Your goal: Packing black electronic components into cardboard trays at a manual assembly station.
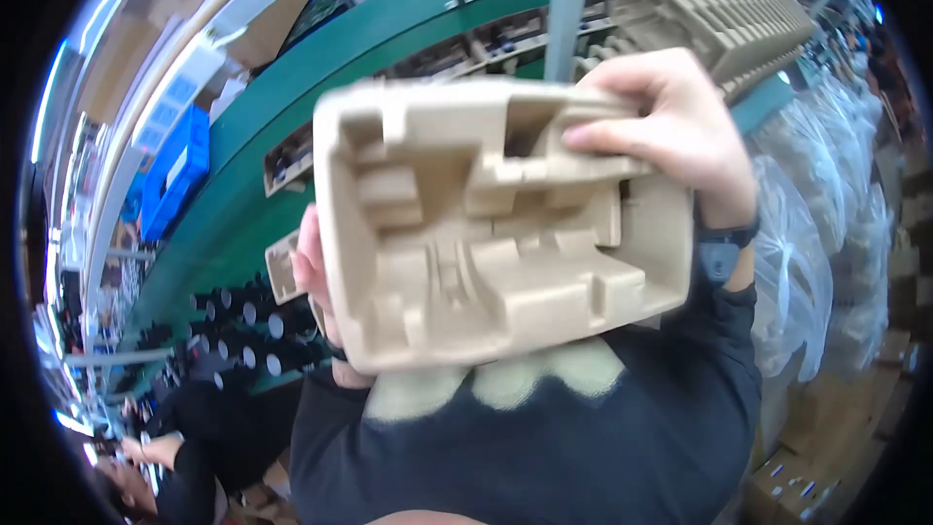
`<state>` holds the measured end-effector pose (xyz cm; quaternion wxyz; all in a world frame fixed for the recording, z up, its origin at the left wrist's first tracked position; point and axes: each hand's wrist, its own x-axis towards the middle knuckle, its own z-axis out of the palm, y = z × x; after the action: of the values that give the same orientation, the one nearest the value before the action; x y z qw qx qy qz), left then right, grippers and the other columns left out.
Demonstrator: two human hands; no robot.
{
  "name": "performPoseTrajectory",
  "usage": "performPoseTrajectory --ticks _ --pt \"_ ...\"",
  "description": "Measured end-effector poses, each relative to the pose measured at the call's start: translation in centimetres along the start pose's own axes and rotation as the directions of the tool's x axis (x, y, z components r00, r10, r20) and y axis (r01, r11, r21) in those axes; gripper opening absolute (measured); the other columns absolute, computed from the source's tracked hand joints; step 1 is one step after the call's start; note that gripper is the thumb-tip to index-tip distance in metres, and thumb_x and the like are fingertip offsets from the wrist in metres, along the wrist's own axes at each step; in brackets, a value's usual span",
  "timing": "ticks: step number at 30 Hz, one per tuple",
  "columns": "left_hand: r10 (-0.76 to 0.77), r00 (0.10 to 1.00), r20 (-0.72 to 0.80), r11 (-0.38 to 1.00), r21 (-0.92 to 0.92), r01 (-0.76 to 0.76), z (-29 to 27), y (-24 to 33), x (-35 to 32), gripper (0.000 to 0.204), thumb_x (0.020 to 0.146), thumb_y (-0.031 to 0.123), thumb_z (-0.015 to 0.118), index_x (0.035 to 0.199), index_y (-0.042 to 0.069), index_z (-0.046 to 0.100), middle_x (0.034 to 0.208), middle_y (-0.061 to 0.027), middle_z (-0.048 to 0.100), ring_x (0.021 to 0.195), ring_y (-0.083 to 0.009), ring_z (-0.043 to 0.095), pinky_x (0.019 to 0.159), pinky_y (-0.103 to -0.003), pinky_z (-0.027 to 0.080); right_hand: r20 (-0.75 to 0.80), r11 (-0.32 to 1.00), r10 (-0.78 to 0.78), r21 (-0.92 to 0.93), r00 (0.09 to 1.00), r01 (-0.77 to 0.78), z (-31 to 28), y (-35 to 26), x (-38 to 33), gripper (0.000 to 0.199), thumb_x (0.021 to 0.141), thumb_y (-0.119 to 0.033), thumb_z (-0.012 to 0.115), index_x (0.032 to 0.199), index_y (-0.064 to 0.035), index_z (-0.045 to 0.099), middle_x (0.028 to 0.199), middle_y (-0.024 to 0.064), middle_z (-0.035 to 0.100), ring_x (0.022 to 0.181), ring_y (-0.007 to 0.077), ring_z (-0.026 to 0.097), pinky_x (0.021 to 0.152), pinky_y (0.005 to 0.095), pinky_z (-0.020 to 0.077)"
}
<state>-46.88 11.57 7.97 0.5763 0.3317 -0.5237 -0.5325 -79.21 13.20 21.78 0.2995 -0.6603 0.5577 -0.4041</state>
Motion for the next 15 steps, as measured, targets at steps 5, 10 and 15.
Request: performPoseTrajectory --ticks 5,10,15 --pt "-0.156 0.977 -0.144 0.926 0.325 0.195 -0.7 -1.2 0.2 0.041 0.095 0.039 0.043 0.086 0.000 0.054 0.070 -0.0022 0.056 0.068 -0.0130 0.055 0.062 -0.024 0.046 0.369 0.979 0.187 0.005 0.910 -0.203 7.0 6.8 1.1 0.021 0.068 -0.009 0.077 0.081 0.0032 0.068 0.068 0.0038 0.065 0.063 0.0060 0.057 0.059 0.0211 0.0449" --pt "-0.433 0.868 -0.243 0.684 0.538 0.492 -3.2 -5.9 -3.6 0.033 0.090 0.033 0.058 0.085 0.000 0.054 0.063 -0.0049 0.054 0.057 -0.0098 0.050 0.054 -0.024 0.043 0.369 0.999 0.033 -0.047 0.929 -0.017 14.2 13.5 -0.2 0.030 0.068 -0.012 0.077 0.094 -0.0004 0.067 0.074 0.0027 0.065 0.072 0.0116 0.060 0.066 0.0246 0.0473" --pt "-0.266 0.911 -0.315 0.657 0.632 0.410 -1.8 -6.3 -7.1 0.028 0.083 0.023 0.069 0.084 0.000 0.053 0.063 -0.0060 0.054 0.052 -0.0079 0.047 0.049 -0.024 0.041 0.039 0.946 -0.124 -0.297 0.992 0.130 16.3 13.8 -3.2 0.043 0.070 -0.013 0.076 0.110 -0.0044 0.063 0.095 0.0062 0.064 0.087 0.0177 0.060 0.079 0.0277 0.0476"
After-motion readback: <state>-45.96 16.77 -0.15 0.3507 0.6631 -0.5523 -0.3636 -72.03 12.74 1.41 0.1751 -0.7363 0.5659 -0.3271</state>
